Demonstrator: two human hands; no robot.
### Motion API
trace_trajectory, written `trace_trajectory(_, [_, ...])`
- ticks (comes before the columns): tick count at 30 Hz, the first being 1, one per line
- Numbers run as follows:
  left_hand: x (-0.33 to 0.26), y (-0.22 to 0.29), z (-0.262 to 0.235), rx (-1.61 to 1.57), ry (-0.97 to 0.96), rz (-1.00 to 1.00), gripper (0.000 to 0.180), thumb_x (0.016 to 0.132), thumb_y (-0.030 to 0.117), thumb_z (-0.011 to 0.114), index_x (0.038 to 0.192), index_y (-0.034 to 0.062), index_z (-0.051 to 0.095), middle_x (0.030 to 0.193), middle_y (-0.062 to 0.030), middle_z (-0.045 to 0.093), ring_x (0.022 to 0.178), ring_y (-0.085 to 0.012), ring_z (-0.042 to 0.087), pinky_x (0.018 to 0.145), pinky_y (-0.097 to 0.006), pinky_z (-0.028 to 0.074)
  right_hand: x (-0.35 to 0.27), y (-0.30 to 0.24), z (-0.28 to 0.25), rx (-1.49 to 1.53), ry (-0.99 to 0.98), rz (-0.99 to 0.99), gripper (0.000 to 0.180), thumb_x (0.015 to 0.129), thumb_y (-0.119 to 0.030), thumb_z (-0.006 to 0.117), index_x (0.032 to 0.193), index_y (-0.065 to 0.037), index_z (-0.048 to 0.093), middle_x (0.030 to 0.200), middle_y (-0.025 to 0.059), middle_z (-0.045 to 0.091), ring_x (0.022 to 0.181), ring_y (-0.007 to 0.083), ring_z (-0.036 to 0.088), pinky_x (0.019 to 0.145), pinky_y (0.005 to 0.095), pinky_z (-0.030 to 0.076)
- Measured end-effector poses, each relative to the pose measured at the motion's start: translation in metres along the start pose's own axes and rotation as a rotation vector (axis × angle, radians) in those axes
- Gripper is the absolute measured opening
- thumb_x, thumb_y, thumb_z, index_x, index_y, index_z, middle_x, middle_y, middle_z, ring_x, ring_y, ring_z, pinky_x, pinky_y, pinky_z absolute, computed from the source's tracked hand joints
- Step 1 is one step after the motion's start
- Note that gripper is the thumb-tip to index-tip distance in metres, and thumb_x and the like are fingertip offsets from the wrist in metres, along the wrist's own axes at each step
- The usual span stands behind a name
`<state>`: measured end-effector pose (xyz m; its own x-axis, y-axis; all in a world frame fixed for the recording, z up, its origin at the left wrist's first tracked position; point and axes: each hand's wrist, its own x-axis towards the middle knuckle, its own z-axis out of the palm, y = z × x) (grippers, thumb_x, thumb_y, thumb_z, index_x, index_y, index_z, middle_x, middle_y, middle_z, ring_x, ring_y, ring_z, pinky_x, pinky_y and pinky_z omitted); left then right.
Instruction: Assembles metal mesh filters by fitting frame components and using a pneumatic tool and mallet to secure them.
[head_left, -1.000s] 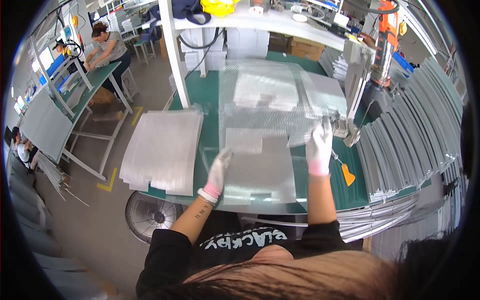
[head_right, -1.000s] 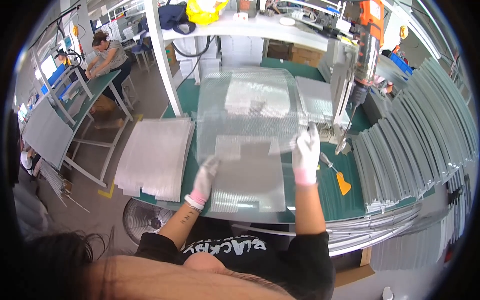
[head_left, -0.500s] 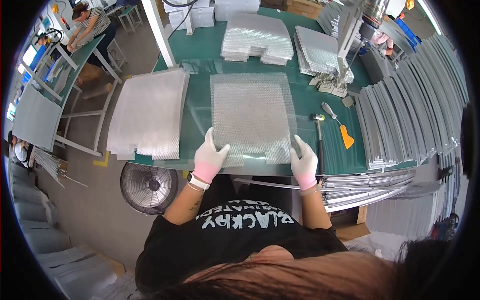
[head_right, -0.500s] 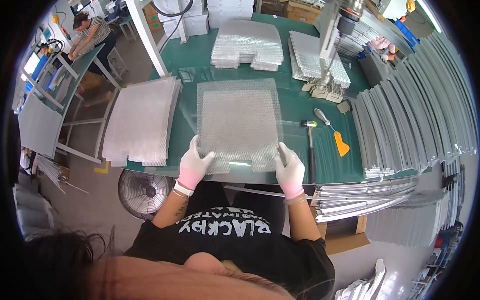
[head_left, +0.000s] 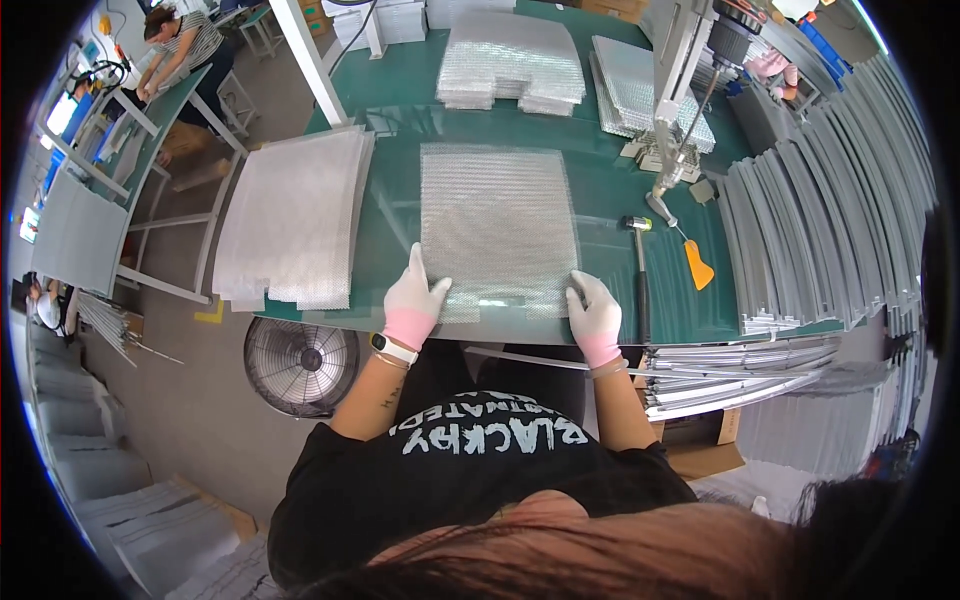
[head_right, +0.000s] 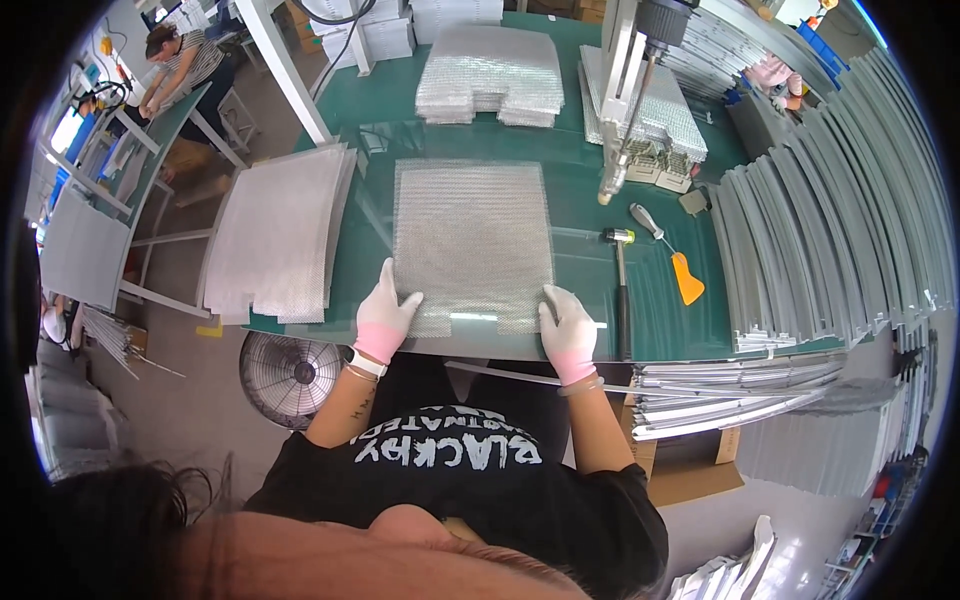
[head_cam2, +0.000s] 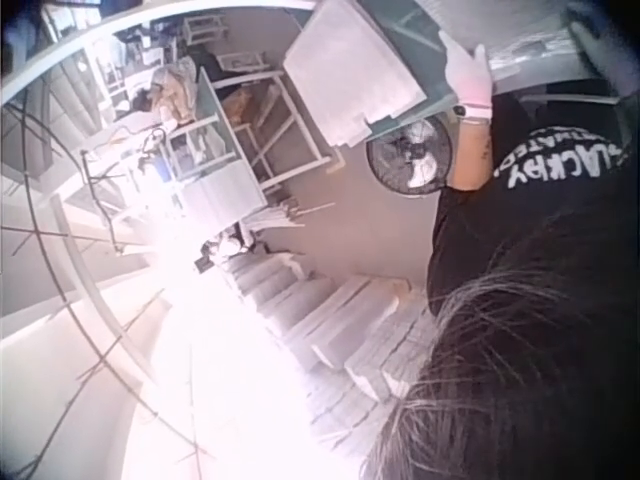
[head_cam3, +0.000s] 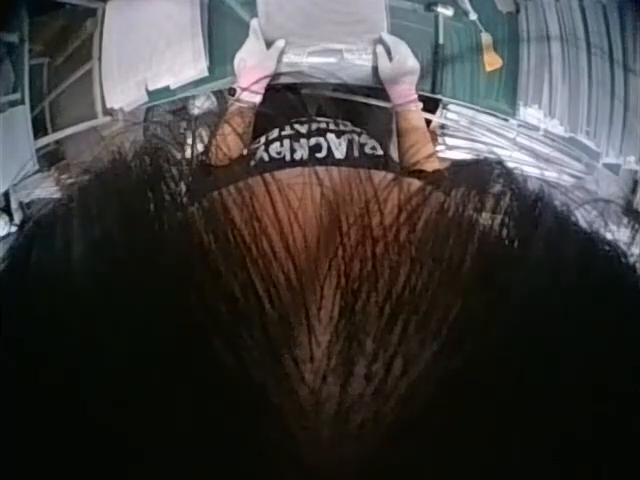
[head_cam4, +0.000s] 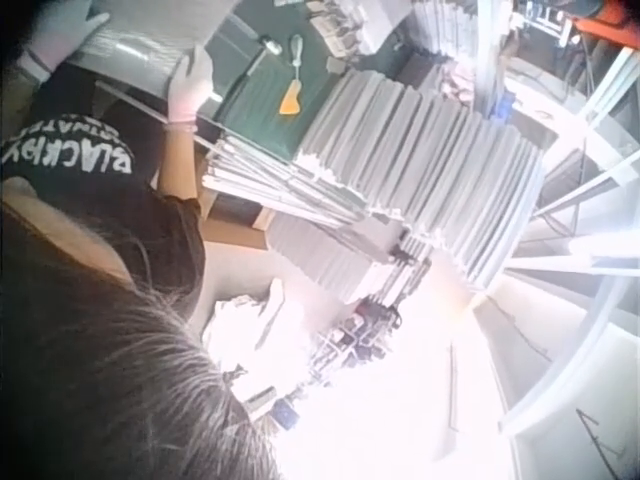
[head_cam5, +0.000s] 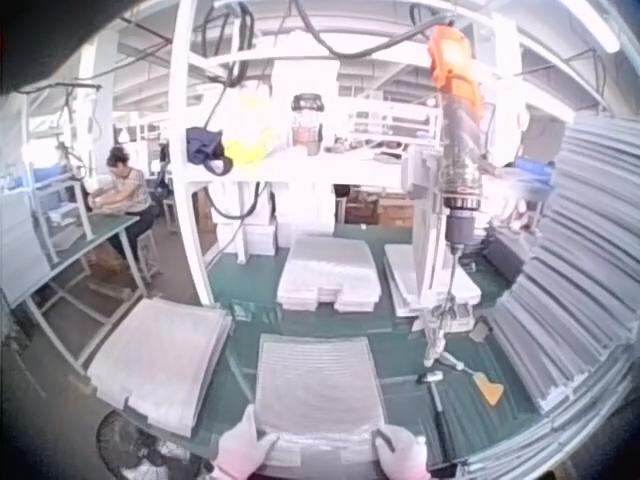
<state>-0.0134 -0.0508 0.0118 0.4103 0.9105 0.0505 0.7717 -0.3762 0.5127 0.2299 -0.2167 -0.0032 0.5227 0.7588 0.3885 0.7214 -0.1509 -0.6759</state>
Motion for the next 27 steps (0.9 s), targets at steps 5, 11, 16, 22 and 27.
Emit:
trace_trajectory(5, [0.000, -0.001, 0.003, 0.013, 0.012, 0.012, 0.081, 0.085, 0.036, 0.068, 0.146, 0.0014, 0.029, 0.109, -0.0242, 0.064, 0.094, -0.0398, 0.064, 0.080, -0.044, 0.052, 0.001, 0.001, 0.001, -0.051, -0.003, -0.021, 0.026, 0.085, -0.010, 0.065, 0.111, -0.005, 0.067, 0.110, 0.0148, 0.068, 0.102, 0.0309, 0.065, 0.090, 0.0362, 0.052])
trace_trajectory(11, [0.002, 0.001, -0.001, 0.057, -0.036, -0.025, 0.081, 0.084, 0.037, 0.069, 0.146, 0.0008, 0.030, 0.110, -0.0241, 0.063, 0.096, -0.0386, 0.064, 0.081, -0.044, 0.052, 0.000, 0.003, 0.001, -0.066, 0.001, -0.034, 0.025, 0.085, -0.011, 0.066, 0.109, -0.005, 0.068, 0.111, 0.0147, 0.068, 0.104, 0.0306, 0.065, 0.090, 0.0364, 0.052])
trace_trajectory(16, [0.012, 0.017, -0.024, 0.210, -0.150, -0.185, 0.082, 0.082, 0.036, 0.071, 0.147, 0.0046, 0.032, 0.126, -0.0210, 0.057, 0.112, -0.0370, 0.058, 0.093, -0.046, 0.047, 0.005, -0.007, -0.006, -0.312, -0.128, 0.071, 0.046, 0.084, -0.026, 0.068, 0.125, -0.008, 0.058, 0.131, 0.0177, 0.057, 0.105, 0.0339, 0.064, 0.089, 0.0383, 0.053])
trace_trajectory(22, [0.019, -0.020, -0.004, 0.341, -0.087, 0.331, 0.067, 0.087, 0.039, 0.060, 0.145, 0.0123, 0.041, 0.149, -0.0197, 0.037, 0.138, -0.0408, 0.030, 0.114, -0.057, 0.018, 0.046, -0.009, -0.037, -0.426, -0.331, 0.142, 0.065, 0.078, -0.039, 0.071, 0.131, -0.006, 0.054, 0.141, 0.0193, 0.048, 0.118, 0.0366, 0.056, 0.099, 0.0415, 0.047])
trace_trajectory(27, [0.016, -0.014, -0.010, 0.379, -0.071, 0.350, 0.063, 0.088, 0.037, 0.056, 0.142, 0.0084, 0.043, 0.149, -0.0199, 0.037, 0.138, -0.0418, 0.031, 0.115, -0.057, 0.018, 0.183, 0.067, -0.025, -0.302, 0.063, 0.014, 0.036, 0.085, -0.034, 0.063, 0.103, -0.003, 0.067, 0.091, 0.0233, 0.068, 0.089, 0.0394, 0.066, 0.077, 0.0453, 0.052])
